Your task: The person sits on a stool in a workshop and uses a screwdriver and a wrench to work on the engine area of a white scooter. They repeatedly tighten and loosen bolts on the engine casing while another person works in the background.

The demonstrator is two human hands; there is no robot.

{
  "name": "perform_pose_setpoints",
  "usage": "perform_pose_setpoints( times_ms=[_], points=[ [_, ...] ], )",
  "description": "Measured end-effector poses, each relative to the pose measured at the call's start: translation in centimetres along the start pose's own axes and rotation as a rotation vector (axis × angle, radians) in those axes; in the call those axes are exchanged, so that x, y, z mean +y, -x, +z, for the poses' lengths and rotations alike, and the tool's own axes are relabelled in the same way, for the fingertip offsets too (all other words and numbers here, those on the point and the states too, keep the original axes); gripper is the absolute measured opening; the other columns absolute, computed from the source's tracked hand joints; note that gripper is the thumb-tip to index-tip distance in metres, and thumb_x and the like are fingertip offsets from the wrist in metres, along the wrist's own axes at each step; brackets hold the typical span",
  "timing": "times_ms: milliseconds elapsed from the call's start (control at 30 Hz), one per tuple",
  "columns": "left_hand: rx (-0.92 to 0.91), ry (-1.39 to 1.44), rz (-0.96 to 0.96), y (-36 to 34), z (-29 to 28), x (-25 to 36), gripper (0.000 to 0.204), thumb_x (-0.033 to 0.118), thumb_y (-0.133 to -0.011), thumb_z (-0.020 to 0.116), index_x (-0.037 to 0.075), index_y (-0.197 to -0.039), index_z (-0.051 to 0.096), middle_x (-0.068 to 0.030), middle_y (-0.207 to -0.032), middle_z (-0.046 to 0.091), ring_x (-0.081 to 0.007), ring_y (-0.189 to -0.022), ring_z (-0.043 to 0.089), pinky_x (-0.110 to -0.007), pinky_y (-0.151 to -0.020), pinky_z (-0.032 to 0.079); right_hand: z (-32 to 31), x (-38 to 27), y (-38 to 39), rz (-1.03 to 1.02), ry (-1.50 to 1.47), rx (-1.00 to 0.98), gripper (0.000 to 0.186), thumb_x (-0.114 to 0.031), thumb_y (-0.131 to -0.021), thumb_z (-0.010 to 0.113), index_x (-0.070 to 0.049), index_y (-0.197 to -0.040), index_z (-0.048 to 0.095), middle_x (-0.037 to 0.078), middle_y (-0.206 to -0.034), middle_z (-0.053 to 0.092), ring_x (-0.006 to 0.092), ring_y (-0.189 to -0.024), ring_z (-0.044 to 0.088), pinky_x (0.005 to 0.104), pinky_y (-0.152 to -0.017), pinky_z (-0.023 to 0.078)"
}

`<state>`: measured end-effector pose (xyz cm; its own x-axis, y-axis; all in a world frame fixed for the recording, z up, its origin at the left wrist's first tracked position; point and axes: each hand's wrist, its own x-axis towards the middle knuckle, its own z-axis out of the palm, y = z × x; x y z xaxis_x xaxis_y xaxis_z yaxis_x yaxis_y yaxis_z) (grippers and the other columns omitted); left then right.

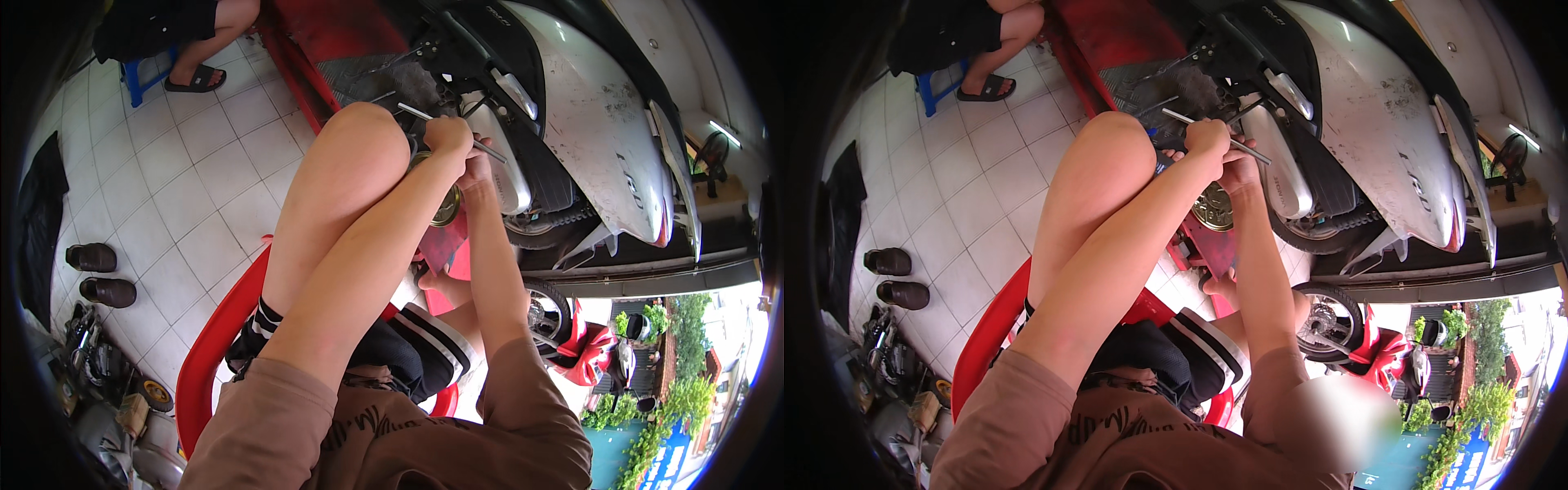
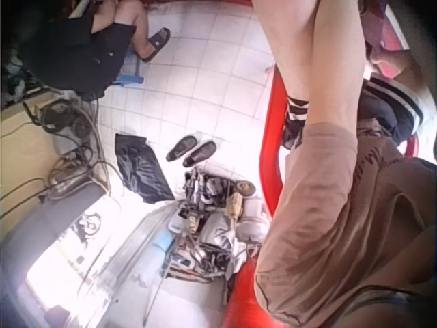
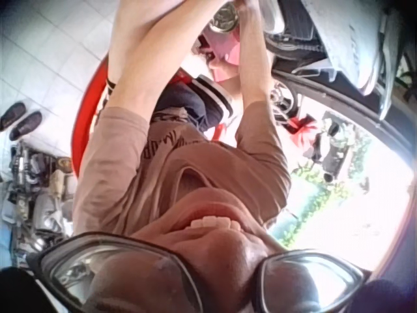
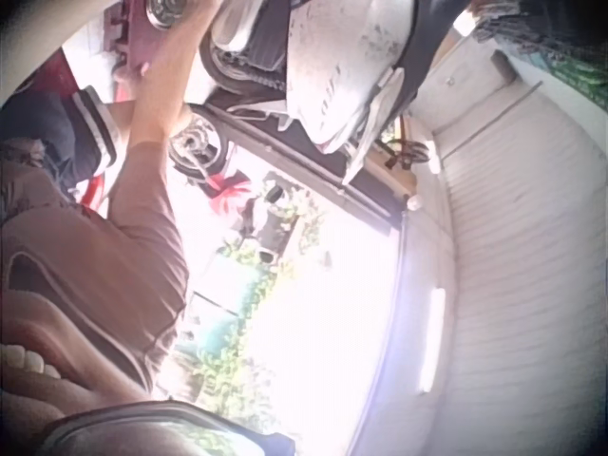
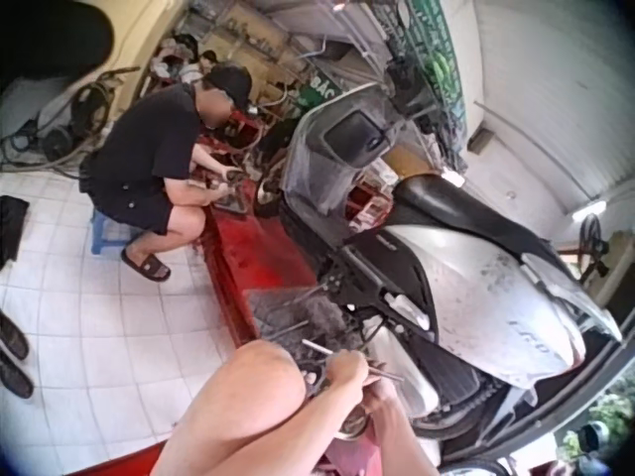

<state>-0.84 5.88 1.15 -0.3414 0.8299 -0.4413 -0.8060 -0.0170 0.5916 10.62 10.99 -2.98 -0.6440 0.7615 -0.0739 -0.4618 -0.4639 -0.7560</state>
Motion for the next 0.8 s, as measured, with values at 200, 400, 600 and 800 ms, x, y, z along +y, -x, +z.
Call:
perform_pose_setpoints(
  times_ms=[200,400,600,800],
  points=[
    [-0.014,-0.204,0.163,2.0,0.2,2.2,0.040,0.010,-0.086,0.048,-0.007,-0.121,0.037,-0.0313,-0.103,0.056,-0.0369,-0.082,0.064,-0.040,-0.062,0.057,4.4,2.5,-1.1,-0.170,-0.120,-0.125,0.021,-0.024,-0.095,0.051,-0.006,-0.103,0.060,0.002,-0.097,0.064,0.0130,-0.085,0.060,0.0232,-0.071,0.052],
    [-0.054,-1.164,0.572,9.3,-2.0,6.8,0.080,0.020,-0.079,0.058,-0.007,-0.142,0.015,-0.0266,-0.110,0.051,-0.0403,-0.099,0.059,-0.042,-0.079,0.052,3.5,2.3,0.7,-0.120,-0.020,-0.004,0.021,-0.024,-0.095,0.051,-0.006,-0.102,0.059,0.003,-0.096,0.063,0.0131,-0.084,0.060,0.0231,-0.070,0.051],
    [-0.002,-1.348,0.453,6.8,-2.5,5.9,0.081,0.027,-0.079,0.065,-0.007,-0.140,0.024,-0.0237,-0.113,0.050,-0.0322,-0.099,0.059,-0.035,-0.073,0.054,4.4,2.4,-0.4,-0.076,0.037,0.044,0.021,-0.025,-0.095,0.051,-0.006,-0.101,0.059,0.003,-0.095,0.063,0.0131,-0.083,0.060,0.0230,-0.070,0.050],
    [-0.037,-1.519,0.559,7.3,-2.1,4.7,0.069,0.028,-0.077,0.067,-0.010,-0.129,0.042,-0.0172,-0.116,0.052,-0.0247,-0.104,0.055,-0.031,-0.064,0.055,4.4,1.9,0.2,-0.065,0.074,0.095,0.022,-0.026,-0.095,0.051,-0.006,-0.101,0.059,0.004,-0.094,0.063,0.0132,-0.082,0.059,0.0229,-0.069,0.050]
  ],
)
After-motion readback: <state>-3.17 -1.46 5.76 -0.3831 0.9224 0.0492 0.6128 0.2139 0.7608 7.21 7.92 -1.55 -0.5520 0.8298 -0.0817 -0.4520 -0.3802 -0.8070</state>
